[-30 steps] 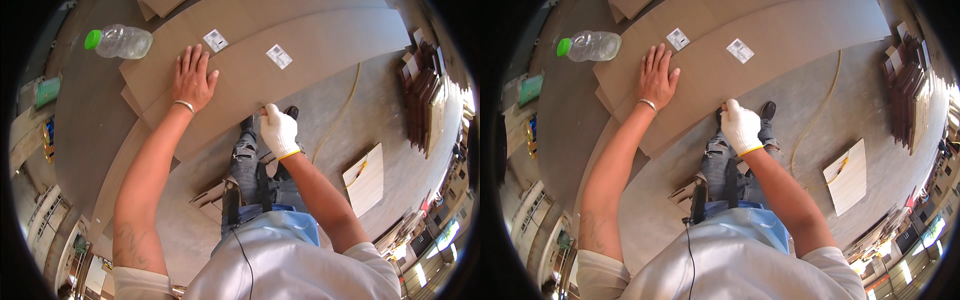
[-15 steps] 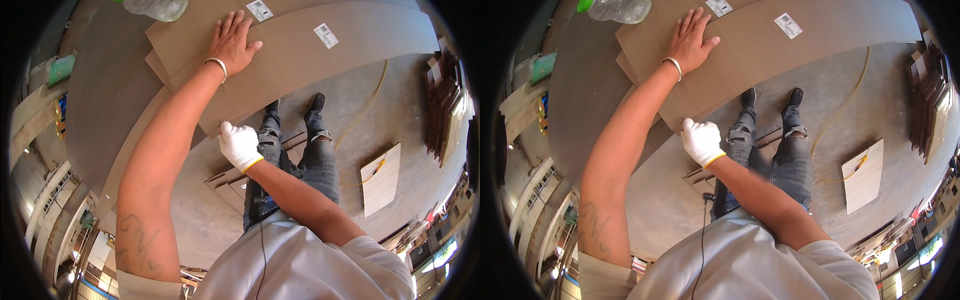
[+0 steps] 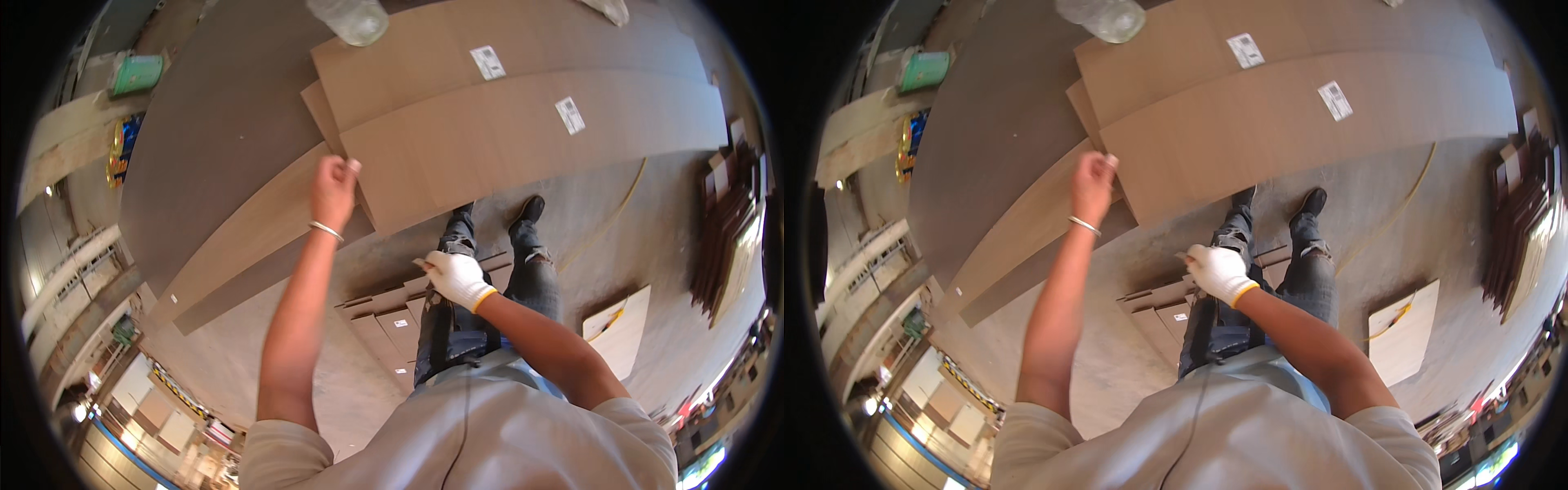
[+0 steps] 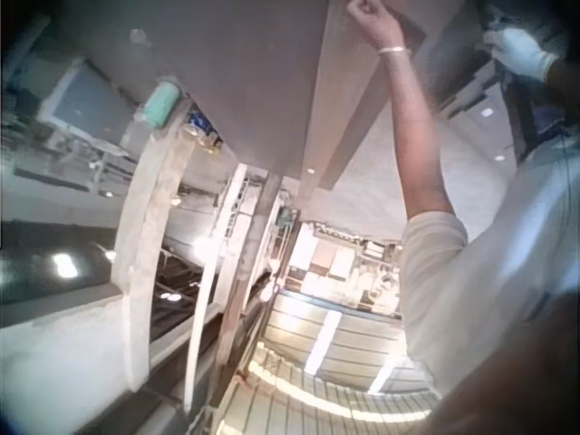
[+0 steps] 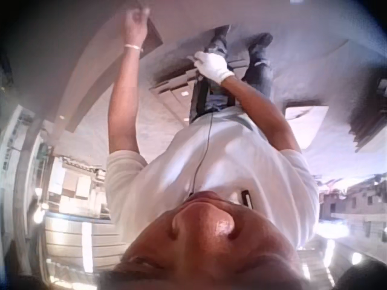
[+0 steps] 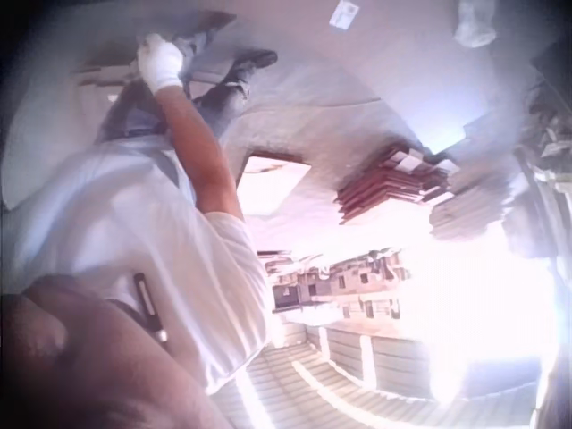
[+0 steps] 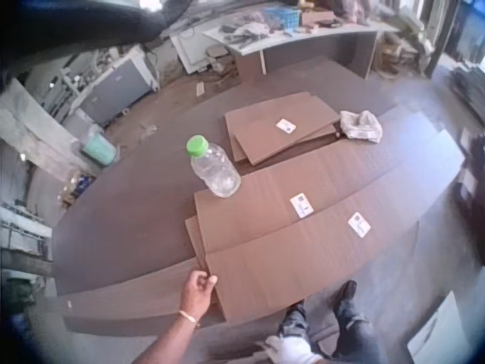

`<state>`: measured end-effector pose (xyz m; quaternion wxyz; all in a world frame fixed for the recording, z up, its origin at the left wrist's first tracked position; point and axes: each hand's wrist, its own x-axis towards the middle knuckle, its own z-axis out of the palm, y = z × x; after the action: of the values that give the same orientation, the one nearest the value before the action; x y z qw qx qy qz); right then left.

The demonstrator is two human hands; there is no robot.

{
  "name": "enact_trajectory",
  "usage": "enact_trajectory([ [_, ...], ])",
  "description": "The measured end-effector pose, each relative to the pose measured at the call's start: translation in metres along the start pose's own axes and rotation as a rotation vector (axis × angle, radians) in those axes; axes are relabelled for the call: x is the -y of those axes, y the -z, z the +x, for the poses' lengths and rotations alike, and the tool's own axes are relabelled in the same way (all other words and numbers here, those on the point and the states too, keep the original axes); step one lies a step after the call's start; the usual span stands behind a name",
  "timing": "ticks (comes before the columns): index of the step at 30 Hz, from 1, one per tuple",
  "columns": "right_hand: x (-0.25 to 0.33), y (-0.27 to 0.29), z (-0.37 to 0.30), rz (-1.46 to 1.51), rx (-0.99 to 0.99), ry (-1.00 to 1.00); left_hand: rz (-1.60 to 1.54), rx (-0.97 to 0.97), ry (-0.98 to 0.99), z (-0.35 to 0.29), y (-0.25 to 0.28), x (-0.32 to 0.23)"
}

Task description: The person wipes multiple flat wood panels with a cloth, occasionally pouring liquid from a plastic bottle onto the cloth. The person also uses a utility knife to scrape or cut edges on some panels. The person handles the panels one at a time, wiping and scraping them before moving to the next.

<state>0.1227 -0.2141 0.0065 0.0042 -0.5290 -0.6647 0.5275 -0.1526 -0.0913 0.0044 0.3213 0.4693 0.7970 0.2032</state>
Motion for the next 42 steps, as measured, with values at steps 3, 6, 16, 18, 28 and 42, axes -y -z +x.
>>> enact_trajectory([
  [3,-0.010,0.010,-0.006,-0.057,0.002,0.041,-0.251,-0.038,0.166,-0.040,-0.028,0.028],
  [6,0.004,0.030,-0.002,0.033,0.080,0.027,-0.565,0.081,0.471,-0.036,-0.016,0.015],
  [16,0.077,0.015,0.054,1.703,0.659,-0.322,-1.544,0.352,0.367,-0.151,-0.001,-0.002],
  [18,0.088,0.015,0.068,1.293,0.594,-0.360,-1.540,0.138,0.370,-0.139,0.004,0.006],
  [28,0.033,0.157,0.145,-0.740,-0.653,0.371,-0.104,0.154,-0.053,0.043,0.056,0.002],
  [42,0.040,0.156,0.145,-0.719,-0.612,0.368,0.387,0.236,-0.212,0.078,0.034,-0.020],
])
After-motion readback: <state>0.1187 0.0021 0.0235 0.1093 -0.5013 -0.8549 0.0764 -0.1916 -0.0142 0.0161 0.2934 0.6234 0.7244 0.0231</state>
